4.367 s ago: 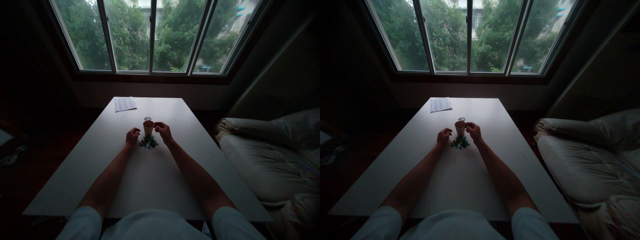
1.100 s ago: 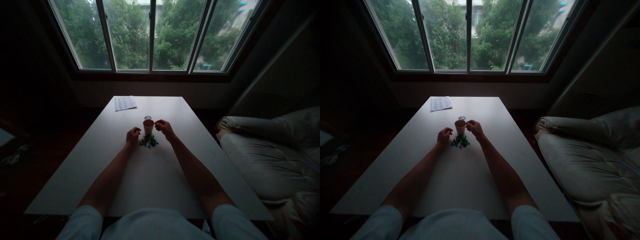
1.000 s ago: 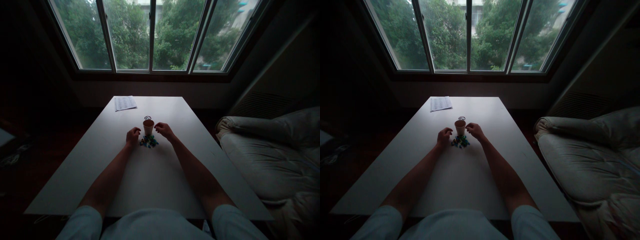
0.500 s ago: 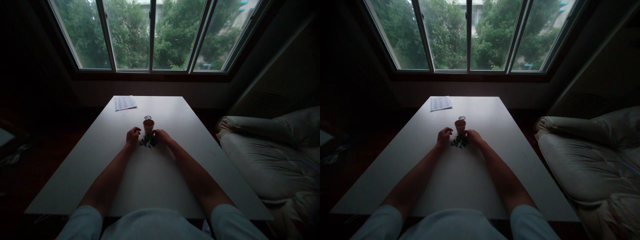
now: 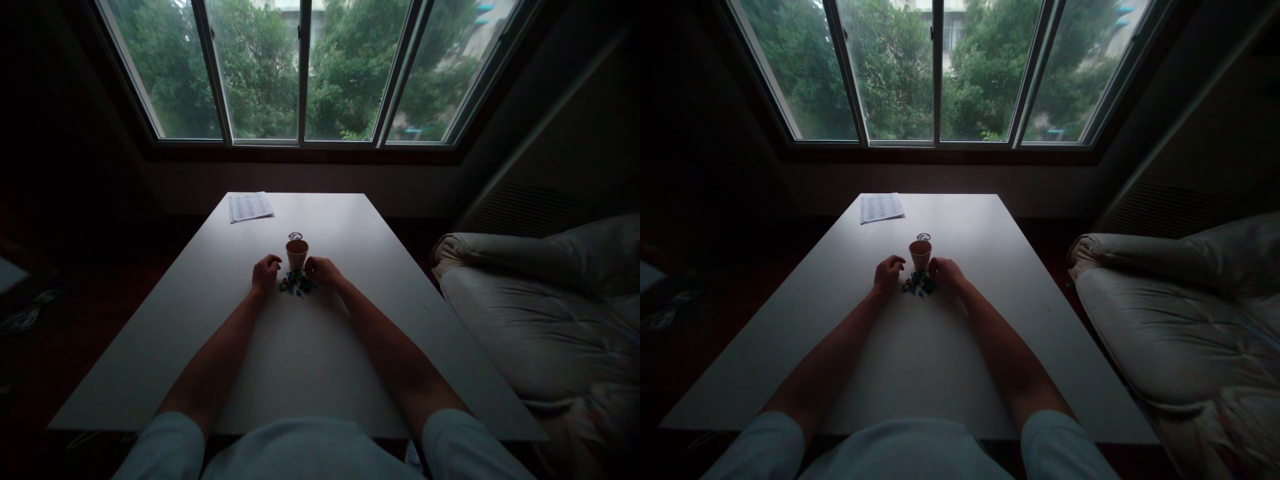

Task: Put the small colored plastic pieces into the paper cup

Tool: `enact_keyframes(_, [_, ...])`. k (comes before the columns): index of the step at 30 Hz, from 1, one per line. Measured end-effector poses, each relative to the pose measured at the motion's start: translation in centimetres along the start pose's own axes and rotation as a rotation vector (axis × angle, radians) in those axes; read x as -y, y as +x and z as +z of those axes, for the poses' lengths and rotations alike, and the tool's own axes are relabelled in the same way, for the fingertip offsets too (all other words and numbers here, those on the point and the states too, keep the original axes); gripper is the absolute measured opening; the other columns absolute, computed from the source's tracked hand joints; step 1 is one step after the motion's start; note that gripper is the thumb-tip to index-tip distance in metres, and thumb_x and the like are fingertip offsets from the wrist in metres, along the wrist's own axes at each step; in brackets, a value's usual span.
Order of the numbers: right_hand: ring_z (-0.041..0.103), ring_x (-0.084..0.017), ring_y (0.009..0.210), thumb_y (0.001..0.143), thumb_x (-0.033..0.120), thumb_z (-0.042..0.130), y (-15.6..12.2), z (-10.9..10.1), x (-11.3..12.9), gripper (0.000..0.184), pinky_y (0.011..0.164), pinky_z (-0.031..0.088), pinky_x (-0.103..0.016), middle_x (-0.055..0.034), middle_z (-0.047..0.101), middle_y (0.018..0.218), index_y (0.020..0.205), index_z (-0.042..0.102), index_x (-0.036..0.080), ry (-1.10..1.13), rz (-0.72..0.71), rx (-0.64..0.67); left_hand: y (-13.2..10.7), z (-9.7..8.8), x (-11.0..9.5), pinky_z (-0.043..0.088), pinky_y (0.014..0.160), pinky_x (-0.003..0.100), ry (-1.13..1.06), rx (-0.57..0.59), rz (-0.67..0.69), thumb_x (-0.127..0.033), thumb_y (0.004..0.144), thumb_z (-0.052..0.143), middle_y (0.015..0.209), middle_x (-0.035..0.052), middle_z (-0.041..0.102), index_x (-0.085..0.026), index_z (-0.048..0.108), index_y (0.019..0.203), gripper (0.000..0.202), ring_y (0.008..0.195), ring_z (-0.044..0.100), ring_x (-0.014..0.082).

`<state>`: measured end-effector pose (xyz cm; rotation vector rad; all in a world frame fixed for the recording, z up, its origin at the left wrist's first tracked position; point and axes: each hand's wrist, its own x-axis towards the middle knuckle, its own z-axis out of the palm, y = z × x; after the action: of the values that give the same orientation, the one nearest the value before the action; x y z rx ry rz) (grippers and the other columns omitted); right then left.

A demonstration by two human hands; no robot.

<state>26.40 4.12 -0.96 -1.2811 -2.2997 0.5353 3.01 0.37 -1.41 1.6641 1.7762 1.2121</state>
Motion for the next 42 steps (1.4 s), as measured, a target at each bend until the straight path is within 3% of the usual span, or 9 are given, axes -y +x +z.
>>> enact_keyframes(10, [0.055, -0.012, 0.067, 0.070, 0.024, 0.062, 0.7, 0.0, -1.7, 0.012, 0.062, 0.039, -0.022, 0.0011, 0.066, 0.076, 0.081, 0.060, 0.019, 0.206, 0.073, -0.165, -0.1, -0.1, -0.2, 0.045, 0.069, 0.025, 0.010, -0.010, 0.000, -0.024, 0.083, 0.047, 0.079, 0.0031, 0.073, -0.019, 0.073, 0.097, 0.030, 0.075, 0.064, 0.0168])
enact_keyframes(15, [0.060, -0.013, 0.062, 0.070, 0.028, 0.063, 1.0, 0.2, -1.7, 0.014, 0.060, 0.045, -0.024, 0.0014, 0.067, 0.072, 0.079, 0.057, 0.020, 0.479, 0.116, -0.209, -0.1, -0.1, -0.1, 0.044, 0.068, 0.026, 0.001, -0.006, 0.011, -0.024, 0.082, 0.047, 0.079, 0.0032, 0.072, -0.019, 0.074, 0.096, 0.030, 0.073, 0.064, 0.0165])
enact_keyframes(21, [0.063, -0.014, 0.062, 0.067, 0.029, 0.066, 0.9, -0.3, -1.0, 0.022, 0.054, 0.044, -0.022, -0.0026, 0.071, 0.076, 0.084, 0.057, 0.019, 0.791, 0.141, -0.243, 0.0, -0.1, 0.1, 0.044, 0.068, 0.026, 0.007, -0.004, 0.004, -0.025, 0.083, 0.047, 0.080, 0.0033, 0.073, -0.020, 0.073, 0.096, 0.030, 0.074, 0.064, 0.0166])
enact_keyframes(28, [0.067, -0.015, 0.070, 0.072, 0.035, 0.066, 1.0, -1.1, -0.7, 0.027, 0.060, 0.049, -0.025, -0.0072, 0.074, 0.088, 0.093, 0.062, 0.018, 1.030, 0.215, -0.234, 0.1, 0.0, 0.5, 0.044, 0.067, 0.025, -0.003, -0.007, 0.017, -0.025, 0.083, 0.047, 0.079, 0.0024, 0.072, -0.020, 0.073, 0.096, 0.029, 0.073, 0.063, 0.0160])
enact_keyframes(34, [0.068, -0.016, 0.073, 0.076, 0.035, 0.064, 1.0, -1.9, 0.4, 0.031, 0.062, 0.050, -0.027, -0.0095, 0.074, 0.098, 0.102, 0.065, 0.018, 1.096, 0.215, -0.263, 0.1, 0.0, 0.3, 0.044, 0.068, 0.025, 0.006, -0.004, 0.010, -0.024, 0.083, 0.047, 0.079, 0.0024, 0.072, -0.020, 0.073, 0.096, 0.029, 0.073, 0.064, 0.0161])
enact_keyframes(42, [0.064, -0.014, 0.070, 0.073, 0.033, 0.064, 1.0, -2.9, 2.4, 0.031, 0.061, 0.048, -0.025, -0.0062, 0.073, 0.091, 0.099, 0.068, 0.018, 1.035, 0.180, -0.375, 0.1, -0.1, 0.2, 0.043, 0.068, 0.025, 0.001, 0.001, 0.010, -0.025, 0.083, 0.047, 0.079, 0.0018, 0.072, -0.021, 0.072, 0.096, 0.029, 0.074, 0.064, 0.0160])
